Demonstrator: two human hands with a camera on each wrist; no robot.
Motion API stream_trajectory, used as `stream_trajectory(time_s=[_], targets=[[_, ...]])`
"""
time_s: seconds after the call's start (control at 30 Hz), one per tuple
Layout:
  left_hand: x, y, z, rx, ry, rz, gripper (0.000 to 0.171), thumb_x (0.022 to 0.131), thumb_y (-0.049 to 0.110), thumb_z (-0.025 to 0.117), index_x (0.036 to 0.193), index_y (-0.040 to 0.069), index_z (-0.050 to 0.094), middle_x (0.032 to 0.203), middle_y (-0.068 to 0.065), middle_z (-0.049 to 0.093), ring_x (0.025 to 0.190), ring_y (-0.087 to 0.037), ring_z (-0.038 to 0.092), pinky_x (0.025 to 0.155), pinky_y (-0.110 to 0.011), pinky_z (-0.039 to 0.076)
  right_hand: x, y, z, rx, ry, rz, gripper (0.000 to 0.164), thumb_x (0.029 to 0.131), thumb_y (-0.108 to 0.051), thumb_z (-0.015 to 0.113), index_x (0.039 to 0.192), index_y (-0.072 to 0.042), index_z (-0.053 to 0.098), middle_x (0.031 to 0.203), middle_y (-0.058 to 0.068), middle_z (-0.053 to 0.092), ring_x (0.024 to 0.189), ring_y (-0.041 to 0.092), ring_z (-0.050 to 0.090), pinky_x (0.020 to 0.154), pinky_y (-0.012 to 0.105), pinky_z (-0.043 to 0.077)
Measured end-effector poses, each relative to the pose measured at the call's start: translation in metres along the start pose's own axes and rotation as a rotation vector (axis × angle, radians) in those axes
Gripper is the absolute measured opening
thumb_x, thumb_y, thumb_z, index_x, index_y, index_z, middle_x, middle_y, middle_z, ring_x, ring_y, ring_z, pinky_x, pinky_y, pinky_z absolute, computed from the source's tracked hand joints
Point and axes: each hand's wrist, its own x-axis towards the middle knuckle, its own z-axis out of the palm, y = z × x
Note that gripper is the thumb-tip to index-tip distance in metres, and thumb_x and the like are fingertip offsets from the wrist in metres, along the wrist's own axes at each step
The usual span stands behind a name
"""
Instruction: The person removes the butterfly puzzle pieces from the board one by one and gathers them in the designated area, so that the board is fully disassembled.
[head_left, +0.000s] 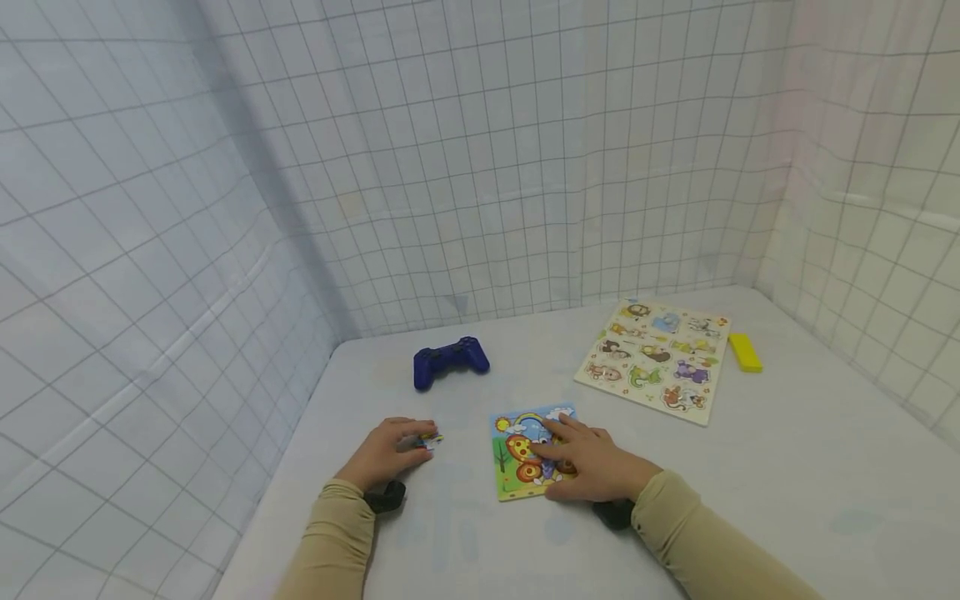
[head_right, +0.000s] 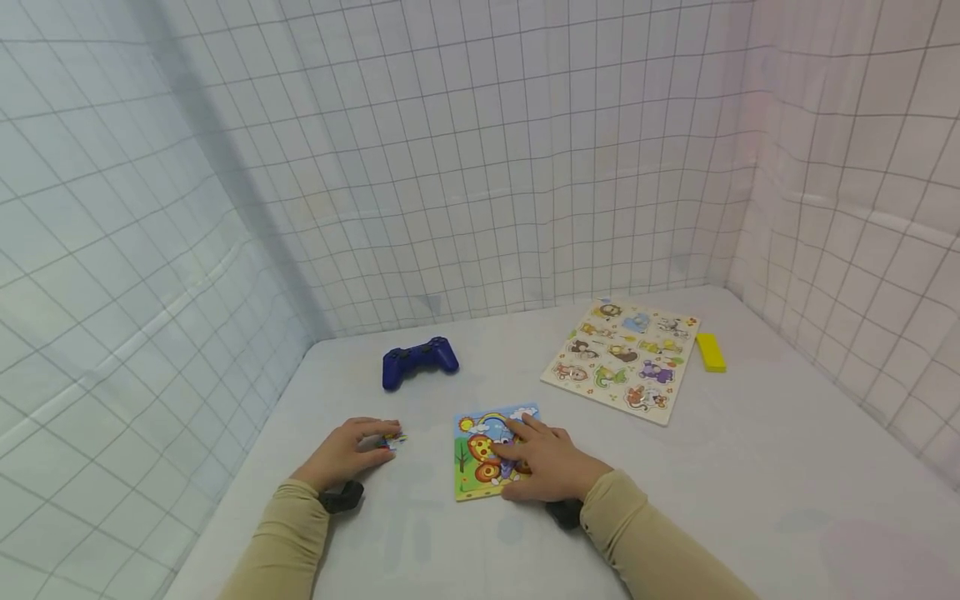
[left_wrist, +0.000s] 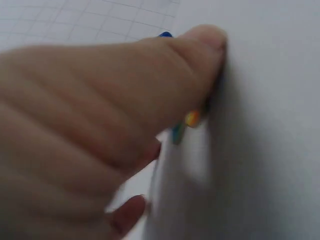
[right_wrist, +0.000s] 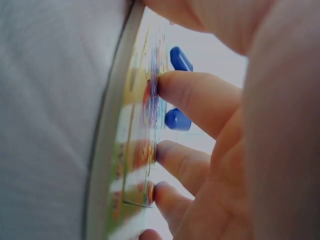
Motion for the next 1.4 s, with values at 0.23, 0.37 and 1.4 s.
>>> stream_trajectory(time_s=[0.23,0.37,1.4], targets=[[0.004,0.005,0.003,0.097,0.124,-0.072,0.033,0.084,0.023,0.086,0.113,0.010,0.079,0.113,-0.004,0.077,0.112,-0.030,0.069,0.103,-0.051,0.050,-0.001,-0.001,0.000,-0.007,0.005,0.007,0.070,0.092,-0.055,0.070,0.153,-0.030,0.050,0.170,0.011,0.025,0.158,0.039,0.013,0.112,0.066,0.025],[0.002,0.005,0.003,0.092,0.137,-0.118,0.033,0.083,0.023,0.087,0.113,0.009,0.079,0.113,-0.005,0.077,0.112,-0.030,0.069,0.103,-0.050,0.049,0.000,-0.001,0.000,-0.003,0.003,0.003,0.069,0.092,-0.055,0.070,0.153,-0.029,0.051,0.170,0.012,0.026,0.158,0.040,0.013,0.112,0.068,0.025],[0.069,0.105,0.091,-0.078,0.109,-0.138,0.012,0.093,0.023,0.077,0.103,0.015,0.077,0.099,0.002,0.065,0.092,-0.012,0.063,0.084,-0.031,0.053,0.005,0.007,0.008,0.136,0.246,0.025,0.064,0.097,-0.048,0.068,0.152,-0.019,0.053,0.160,0.015,0.042,0.148,0.042,0.036,0.111,0.069,0.029]])
